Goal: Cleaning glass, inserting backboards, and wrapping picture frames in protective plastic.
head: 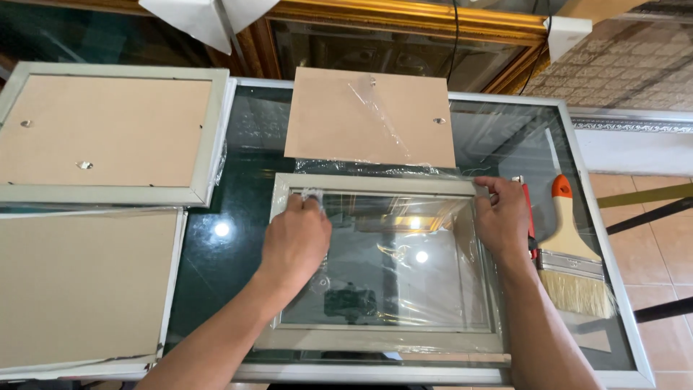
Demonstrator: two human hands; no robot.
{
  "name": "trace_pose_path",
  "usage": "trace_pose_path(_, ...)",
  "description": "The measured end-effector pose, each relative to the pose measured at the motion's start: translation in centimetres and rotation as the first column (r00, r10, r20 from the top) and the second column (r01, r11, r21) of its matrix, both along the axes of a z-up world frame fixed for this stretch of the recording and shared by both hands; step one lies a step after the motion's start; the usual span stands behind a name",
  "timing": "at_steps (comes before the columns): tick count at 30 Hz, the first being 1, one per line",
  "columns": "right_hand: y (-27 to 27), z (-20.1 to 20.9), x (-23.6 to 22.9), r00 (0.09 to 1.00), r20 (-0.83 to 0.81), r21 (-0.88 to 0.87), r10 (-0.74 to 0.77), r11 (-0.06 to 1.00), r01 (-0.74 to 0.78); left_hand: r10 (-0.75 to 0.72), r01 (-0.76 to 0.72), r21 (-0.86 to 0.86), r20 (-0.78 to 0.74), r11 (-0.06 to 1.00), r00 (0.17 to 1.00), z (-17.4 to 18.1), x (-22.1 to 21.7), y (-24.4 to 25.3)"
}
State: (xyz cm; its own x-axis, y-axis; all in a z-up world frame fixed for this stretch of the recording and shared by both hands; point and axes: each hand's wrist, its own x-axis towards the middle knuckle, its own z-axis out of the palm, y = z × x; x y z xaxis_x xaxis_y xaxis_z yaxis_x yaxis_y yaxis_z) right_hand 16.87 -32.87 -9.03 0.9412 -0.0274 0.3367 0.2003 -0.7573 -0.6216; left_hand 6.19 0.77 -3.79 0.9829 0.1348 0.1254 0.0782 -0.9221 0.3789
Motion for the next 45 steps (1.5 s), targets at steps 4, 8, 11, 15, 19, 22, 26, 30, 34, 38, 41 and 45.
trace_pose_path(4,-0.5,-0.7,0.3,1.000,-0.011,0.071,0.010,0.997,-0.009,-0.107,0.094,-0.116,-0.112,0.989,0.988,-0.5,1.3,-5.5)
trace_pose_path(8,-0.4,-0.2,-0.2,0.997,-0.017,0.115,-0.074,0.991,0.075,-0.303,0.296,-0.137,-0.035,0.945,0.952,-1.6,2.8,-13.2)
trace_pose_path(11,-1.1,-1.0,0.7,0.997,-0.006,0.175,-0.077,0.982,0.077,-0.383,0.381,-0.189,0.026,0.905,0.923,-1.3,4.3,-17.4)
trace_pose_path(15,-1.0,1.2,-0.5,0.997,-0.039,0.133,-0.071,0.988,0.075,-0.397,0.415,-0.234,0.125,0.879,0.909,-2.5,5.8,-19.7)
trace_pose_path(19,2.1,6.2,-5.2,0.999,0.017,-0.020,-0.049,0.999,0.050,-0.333,0.341,-0.345,0.082,0.875,0.939,-1.8,6.0,-17.7)
trace_pose_path(22,4.5,8.8,-6.9,0.971,-0.159,0.173,0.181,0.973,-0.153,-0.271,0.300,-0.409,0.128,0.862,0.954,-0.6,6.4,-16.0)
trace_pose_path(26,5.8,7.5,-7.7,0.959,-0.243,0.004,0.148,0.988,-0.151,-0.393,0.324,-0.505,-0.032,0.800,0.919,-2.3,7.3,-12.8)
trace_pose_path(30,7.5,6.8,-7.3,0.987,-0.108,-0.421,0.116,0.895,-0.151,-0.262,0.107,-0.417,-0.334,0.902,0.906,6.0,5.1,-5.3)
trace_pose_path(34,6.0,5.6,-6.5,0.991,-0.097,-0.399,0.088,0.909,-0.120,0.008,-0.015,-0.328,-0.023,0.945,1.000,2.0,4.9,3.8)
trace_pose_path(38,4.3,5.3,-5.5,0.995,-0.097,-0.359,0.035,0.931,-0.068,0.123,-0.064,-0.247,0.235,0.967,0.964,-2.5,4.3,8.2)
trace_pose_path(41,6.3,5.0,-5.9,0.983,-0.178,-0.434,-0.037,0.900,-0.044,0.127,-0.052,-0.252,0.293,0.966,0.948,-3.3,3.9,8.2)
trace_pose_path(45,14.0,5.6,-7.6,0.942,-0.279,-0.509,0.187,0.803,-0.310,0.139,-0.068,-0.241,0.291,0.968,0.946,-3.0,4.0,8.1)
